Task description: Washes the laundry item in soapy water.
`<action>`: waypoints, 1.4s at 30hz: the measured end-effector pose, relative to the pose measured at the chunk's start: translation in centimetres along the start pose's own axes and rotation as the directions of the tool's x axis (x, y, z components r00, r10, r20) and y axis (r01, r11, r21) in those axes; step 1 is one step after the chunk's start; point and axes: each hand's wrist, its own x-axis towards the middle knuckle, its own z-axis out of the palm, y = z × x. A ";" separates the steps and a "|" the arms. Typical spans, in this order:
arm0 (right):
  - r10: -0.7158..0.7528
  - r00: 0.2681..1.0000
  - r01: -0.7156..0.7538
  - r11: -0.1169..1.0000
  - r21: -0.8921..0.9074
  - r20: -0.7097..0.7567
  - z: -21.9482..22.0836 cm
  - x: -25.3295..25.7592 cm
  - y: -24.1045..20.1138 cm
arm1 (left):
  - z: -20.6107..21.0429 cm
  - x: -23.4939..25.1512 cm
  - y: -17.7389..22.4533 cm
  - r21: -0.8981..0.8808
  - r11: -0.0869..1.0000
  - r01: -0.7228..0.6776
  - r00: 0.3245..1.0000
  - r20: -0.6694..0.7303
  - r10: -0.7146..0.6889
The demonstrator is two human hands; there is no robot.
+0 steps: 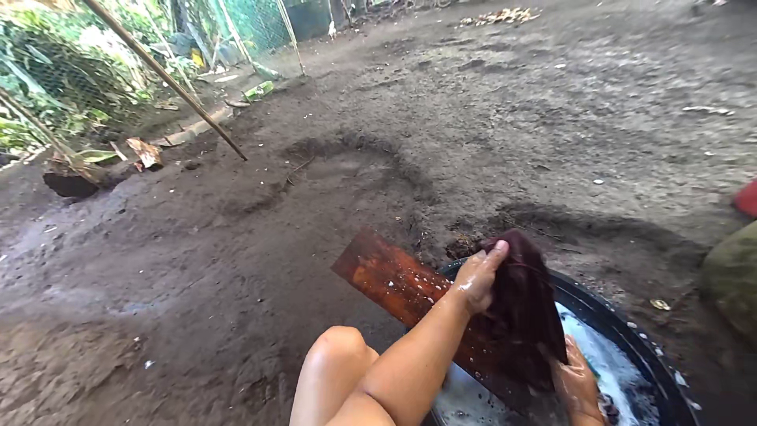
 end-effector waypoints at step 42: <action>0.271 0.958 -0.279 0.957 -0.085 -0.088 -0.1 -1.2 -4.4 | -3.5 -0.9 -5.1 0.396 0.902 0.173 0.980 0.022 -0.198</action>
